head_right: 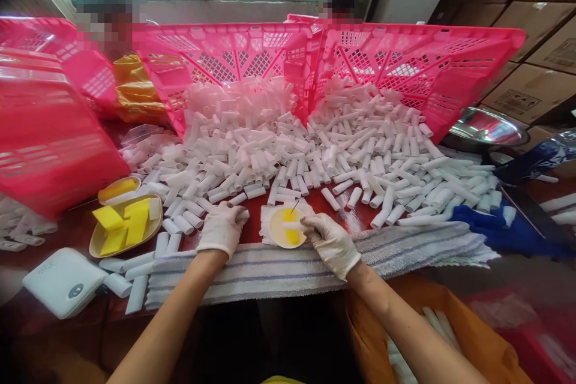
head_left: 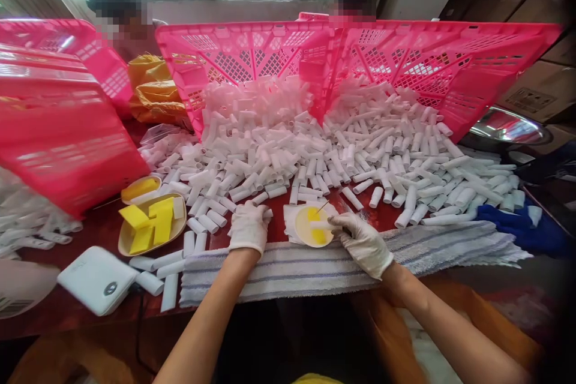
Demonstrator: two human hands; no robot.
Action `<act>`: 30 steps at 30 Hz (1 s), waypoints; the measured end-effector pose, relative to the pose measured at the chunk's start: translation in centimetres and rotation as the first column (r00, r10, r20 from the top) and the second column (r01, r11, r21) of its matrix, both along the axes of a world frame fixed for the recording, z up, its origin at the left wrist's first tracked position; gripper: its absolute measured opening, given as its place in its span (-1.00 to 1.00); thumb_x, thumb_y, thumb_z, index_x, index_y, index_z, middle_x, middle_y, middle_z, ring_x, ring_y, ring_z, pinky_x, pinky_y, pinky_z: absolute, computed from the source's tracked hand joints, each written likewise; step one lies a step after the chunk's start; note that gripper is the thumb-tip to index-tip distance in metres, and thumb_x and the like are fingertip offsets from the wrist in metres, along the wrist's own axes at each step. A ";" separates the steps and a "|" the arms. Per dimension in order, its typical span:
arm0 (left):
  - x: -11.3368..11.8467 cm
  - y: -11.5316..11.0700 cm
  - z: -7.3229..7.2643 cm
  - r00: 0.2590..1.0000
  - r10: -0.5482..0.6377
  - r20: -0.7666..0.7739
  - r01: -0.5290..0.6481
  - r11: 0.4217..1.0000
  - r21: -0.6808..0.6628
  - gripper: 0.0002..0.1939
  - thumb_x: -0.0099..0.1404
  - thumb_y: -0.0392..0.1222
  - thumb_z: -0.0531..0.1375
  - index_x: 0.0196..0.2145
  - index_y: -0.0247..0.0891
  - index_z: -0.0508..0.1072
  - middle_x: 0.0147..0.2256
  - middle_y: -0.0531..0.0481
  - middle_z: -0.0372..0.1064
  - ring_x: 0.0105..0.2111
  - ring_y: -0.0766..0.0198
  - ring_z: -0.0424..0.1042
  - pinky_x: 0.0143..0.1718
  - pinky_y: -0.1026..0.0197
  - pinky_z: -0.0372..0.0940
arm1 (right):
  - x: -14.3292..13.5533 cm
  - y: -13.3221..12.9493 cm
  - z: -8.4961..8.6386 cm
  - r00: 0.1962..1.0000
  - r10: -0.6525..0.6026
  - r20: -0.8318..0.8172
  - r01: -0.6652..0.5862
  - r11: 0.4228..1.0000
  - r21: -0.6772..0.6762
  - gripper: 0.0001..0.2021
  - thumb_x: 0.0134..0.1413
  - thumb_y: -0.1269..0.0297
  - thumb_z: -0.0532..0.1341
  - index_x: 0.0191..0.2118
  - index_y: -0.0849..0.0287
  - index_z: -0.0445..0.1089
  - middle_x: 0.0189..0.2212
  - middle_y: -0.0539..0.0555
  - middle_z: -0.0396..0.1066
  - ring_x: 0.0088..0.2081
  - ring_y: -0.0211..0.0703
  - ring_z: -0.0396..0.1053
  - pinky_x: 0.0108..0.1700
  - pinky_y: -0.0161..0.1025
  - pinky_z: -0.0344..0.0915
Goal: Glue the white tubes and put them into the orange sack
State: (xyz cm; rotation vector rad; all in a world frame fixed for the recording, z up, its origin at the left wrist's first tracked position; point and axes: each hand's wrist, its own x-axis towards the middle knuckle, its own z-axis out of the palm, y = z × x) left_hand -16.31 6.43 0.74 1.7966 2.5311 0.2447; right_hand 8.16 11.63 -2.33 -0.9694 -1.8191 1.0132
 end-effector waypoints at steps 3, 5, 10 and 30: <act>0.1 -0.3 0.1 0.992 -0.016 0.127 0.003 0.995 0.098 -0.73 0.19 -0.09 0.10 -0.21 -0.18 0.50 -0.22 -0.14 0.35 -0.24 0.11 0.33 -0.21 0.13 0.22 | 0.5 -0.2 -0.5 0.995 0.015 0.096 -0.021 0.998 0.065 -0.72 0.05 0.22 0.19 -0.09 0.09 0.40 -0.20 0.09 0.43 -0.13 -0.10 0.39 -0.02 -0.12 0.34; 0.3 -0.7 0.1 0.953 0.003 0.303 -0.056 0.984 0.168 -0.73 0.17 -0.09 0.12 -0.21 -0.20 0.48 -0.26 -0.09 0.39 -0.27 0.18 0.36 -0.21 0.18 0.24 | 0.8 -0.3 -0.8 0.991 0.037 0.130 -0.055 0.989 0.140 -0.74 0.07 0.24 0.16 -0.10 0.08 0.42 -0.21 0.09 0.42 -0.16 -0.11 0.40 -0.04 -0.11 0.35; 0.7 -1.7 -0.1 0.684 0.078 0.725 -0.288 0.942 0.170 -0.70 0.06 -0.10 0.19 -0.24 -0.26 0.38 -0.40 0.01 0.43 -0.39 0.28 0.40 -0.27 0.22 0.28 | 0.8 -0.6 -1.0 0.987 0.020 0.157 -0.036 0.995 0.094 -0.65 0.03 0.21 0.21 -0.02 0.09 0.38 -0.11 0.13 0.40 -0.07 -0.05 0.36 0.03 -0.06 0.31; 2.5 -2.8 -0.6 0.099 -0.144 0.985 -0.386 0.906 0.171 -0.51 -0.04 0.03 0.31 -0.19 -0.29 0.41 -0.16 -0.09 0.41 -0.14 0.19 0.39 -0.01 0.12 0.24 | 1.5 -1.3 0.3 0.973 0.052 0.223 -0.127 0.932 0.339 -0.84 0.06 0.28 0.17 -0.22 0.08 0.44 -0.35 0.10 0.42 -0.31 -0.17 0.35 -0.23 -0.17 0.34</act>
